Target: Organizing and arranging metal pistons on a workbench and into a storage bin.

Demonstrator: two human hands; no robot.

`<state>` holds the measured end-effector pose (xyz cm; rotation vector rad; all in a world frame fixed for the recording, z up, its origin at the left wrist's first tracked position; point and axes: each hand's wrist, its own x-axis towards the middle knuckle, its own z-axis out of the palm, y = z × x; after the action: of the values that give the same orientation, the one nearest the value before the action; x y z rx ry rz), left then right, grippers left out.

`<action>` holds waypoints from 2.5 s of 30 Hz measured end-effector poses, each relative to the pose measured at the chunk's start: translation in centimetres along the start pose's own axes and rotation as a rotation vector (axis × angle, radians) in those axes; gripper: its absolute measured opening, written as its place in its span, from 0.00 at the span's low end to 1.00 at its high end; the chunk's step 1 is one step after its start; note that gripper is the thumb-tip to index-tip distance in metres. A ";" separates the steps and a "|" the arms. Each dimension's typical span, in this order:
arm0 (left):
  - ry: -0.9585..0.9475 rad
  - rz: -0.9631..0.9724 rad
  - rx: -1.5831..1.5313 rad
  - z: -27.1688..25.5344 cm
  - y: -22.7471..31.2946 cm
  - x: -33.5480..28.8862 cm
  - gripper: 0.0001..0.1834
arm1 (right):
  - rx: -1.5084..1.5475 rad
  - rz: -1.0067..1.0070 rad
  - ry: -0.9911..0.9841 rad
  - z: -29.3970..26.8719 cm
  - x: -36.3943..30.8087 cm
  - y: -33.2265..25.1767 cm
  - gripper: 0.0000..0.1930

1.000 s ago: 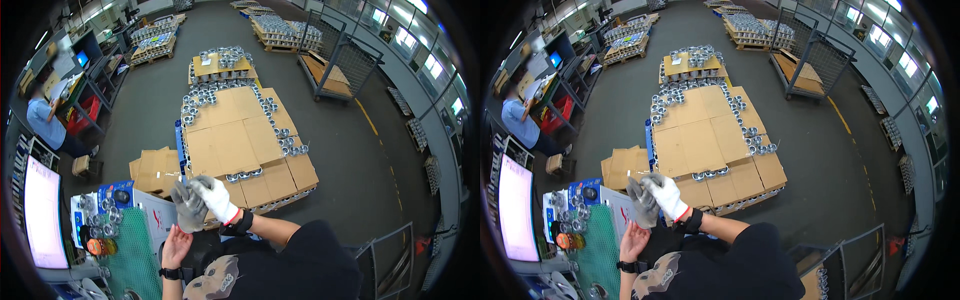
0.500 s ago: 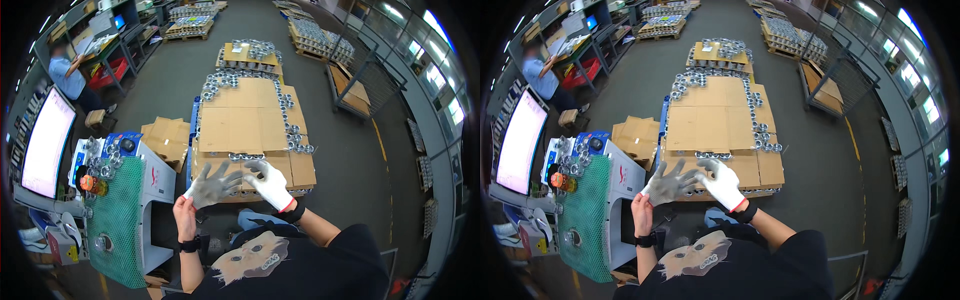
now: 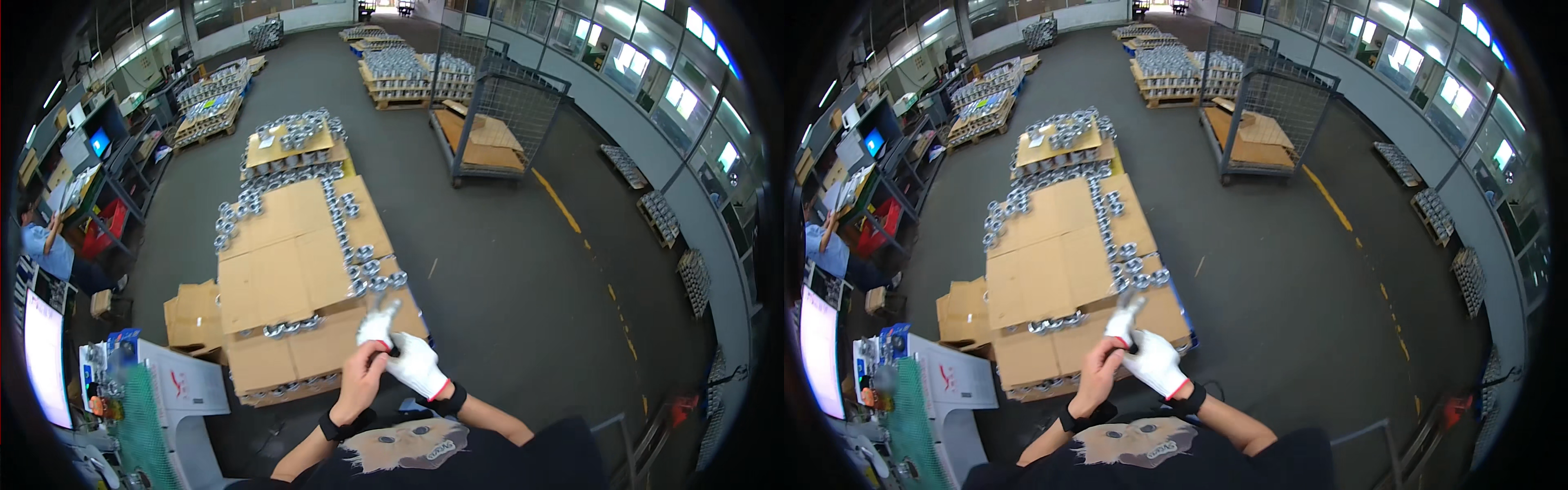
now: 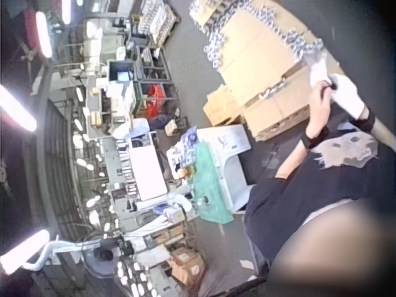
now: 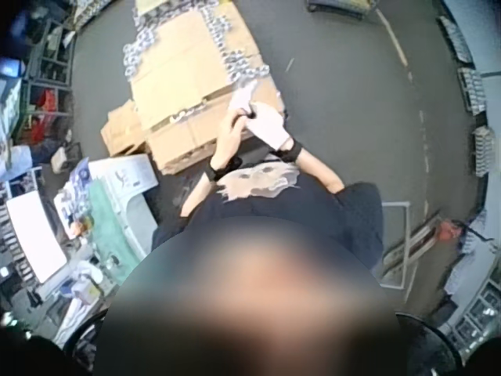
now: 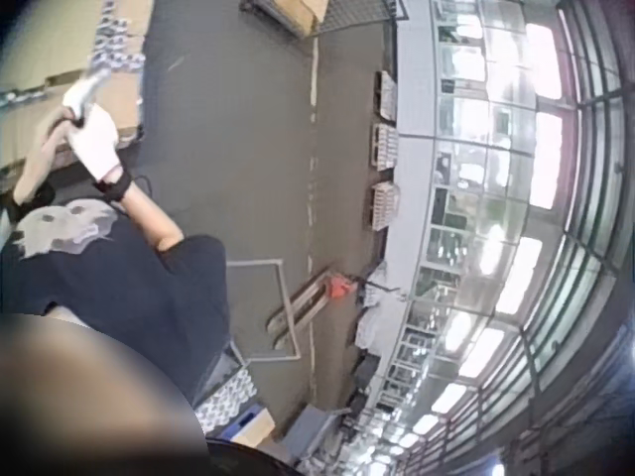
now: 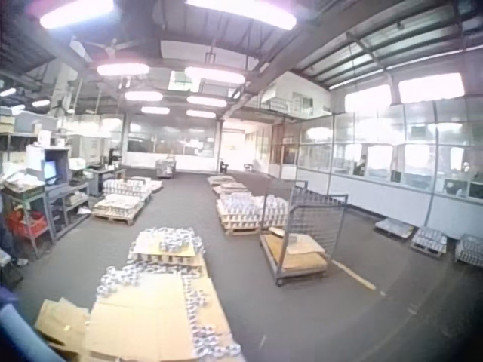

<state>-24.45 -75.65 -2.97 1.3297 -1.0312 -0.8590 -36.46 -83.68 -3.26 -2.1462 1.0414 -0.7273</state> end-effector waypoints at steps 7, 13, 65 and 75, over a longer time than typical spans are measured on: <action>-0.292 -0.050 -0.007 17.7 -2.8 10.3 0.09 | 0.043 0.332 0.215 -15.0 0.5 12.2 0.17; -0.674 0.292 0.425 25.5 -4.1 14.6 0.25 | -0.319 0.086 0.372 -20.0 0.6 16.7 0.13; 0.891 -0.229 -0.480 25.2 -19.0 80.1 0.43 | 0.143 -1.221 -0.744 -16.9 73.7 38.9 0.10; 1.131 -0.627 -0.320 11.4 -31.1 78.0 0.23 | 0.058 -1.204 -1.475 4.0 83.0 36.7 0.13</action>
<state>-6.54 -155.02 -26.71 1.5397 0.4067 -0.5104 -6.60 -168.47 -16.38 -2.2254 -1.0510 0.4776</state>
